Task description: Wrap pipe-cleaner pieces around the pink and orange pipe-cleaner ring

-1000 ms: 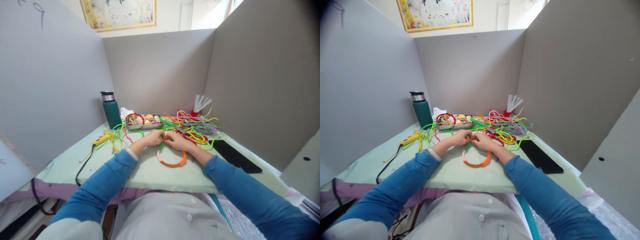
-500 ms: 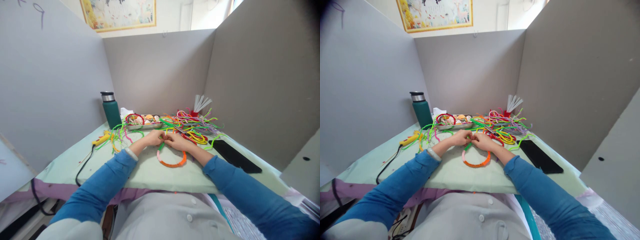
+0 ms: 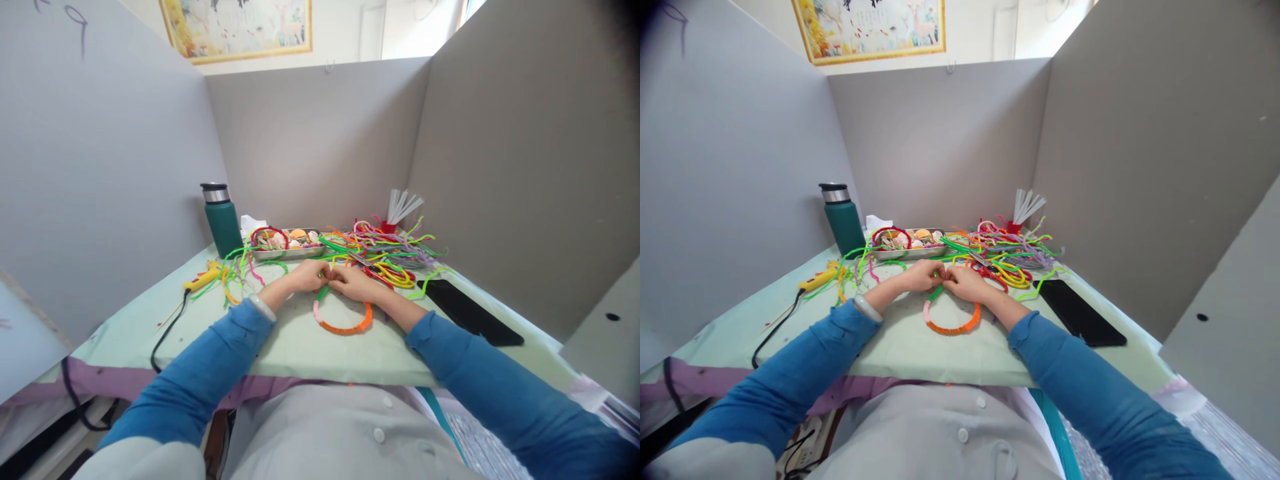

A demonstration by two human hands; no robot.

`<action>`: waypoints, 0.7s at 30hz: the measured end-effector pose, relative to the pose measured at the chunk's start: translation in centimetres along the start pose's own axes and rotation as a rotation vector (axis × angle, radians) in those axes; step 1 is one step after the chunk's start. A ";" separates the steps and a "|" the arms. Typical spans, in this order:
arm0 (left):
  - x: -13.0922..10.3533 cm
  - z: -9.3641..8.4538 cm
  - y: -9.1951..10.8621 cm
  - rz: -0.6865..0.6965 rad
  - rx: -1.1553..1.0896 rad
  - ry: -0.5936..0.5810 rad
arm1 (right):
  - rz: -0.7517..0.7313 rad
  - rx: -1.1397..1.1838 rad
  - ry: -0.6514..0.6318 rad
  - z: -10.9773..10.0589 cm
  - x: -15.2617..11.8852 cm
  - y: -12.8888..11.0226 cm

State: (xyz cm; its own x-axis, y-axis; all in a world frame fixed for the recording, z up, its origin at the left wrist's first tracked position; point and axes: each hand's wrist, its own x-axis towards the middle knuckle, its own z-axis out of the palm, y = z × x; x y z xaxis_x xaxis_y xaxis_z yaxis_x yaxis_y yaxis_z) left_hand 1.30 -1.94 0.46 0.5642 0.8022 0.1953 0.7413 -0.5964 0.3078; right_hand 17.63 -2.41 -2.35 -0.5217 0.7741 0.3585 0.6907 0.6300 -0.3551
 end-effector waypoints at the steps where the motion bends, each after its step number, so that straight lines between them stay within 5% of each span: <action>1: 0.0 0.0 0.0 -0.002 0.000 0.000 | 0.001 0.001 -0.001 0.0 0.0 0.0; 21: 0.3 0.4 -0.6 0.065 0.036 0.019 | -0.037 0.009 -0.002 0.1 0.1 0.3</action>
State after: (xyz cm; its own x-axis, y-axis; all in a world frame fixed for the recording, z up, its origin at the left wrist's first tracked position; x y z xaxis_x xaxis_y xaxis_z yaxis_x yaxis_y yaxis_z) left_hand 1.13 -1.36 -0.06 0.6048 0.7618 0.2319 0.7161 -0.6477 0.2603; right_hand 17.72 -2.14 -2.54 -0.5482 0.7502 0.3697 0.6663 0.6590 -0.3489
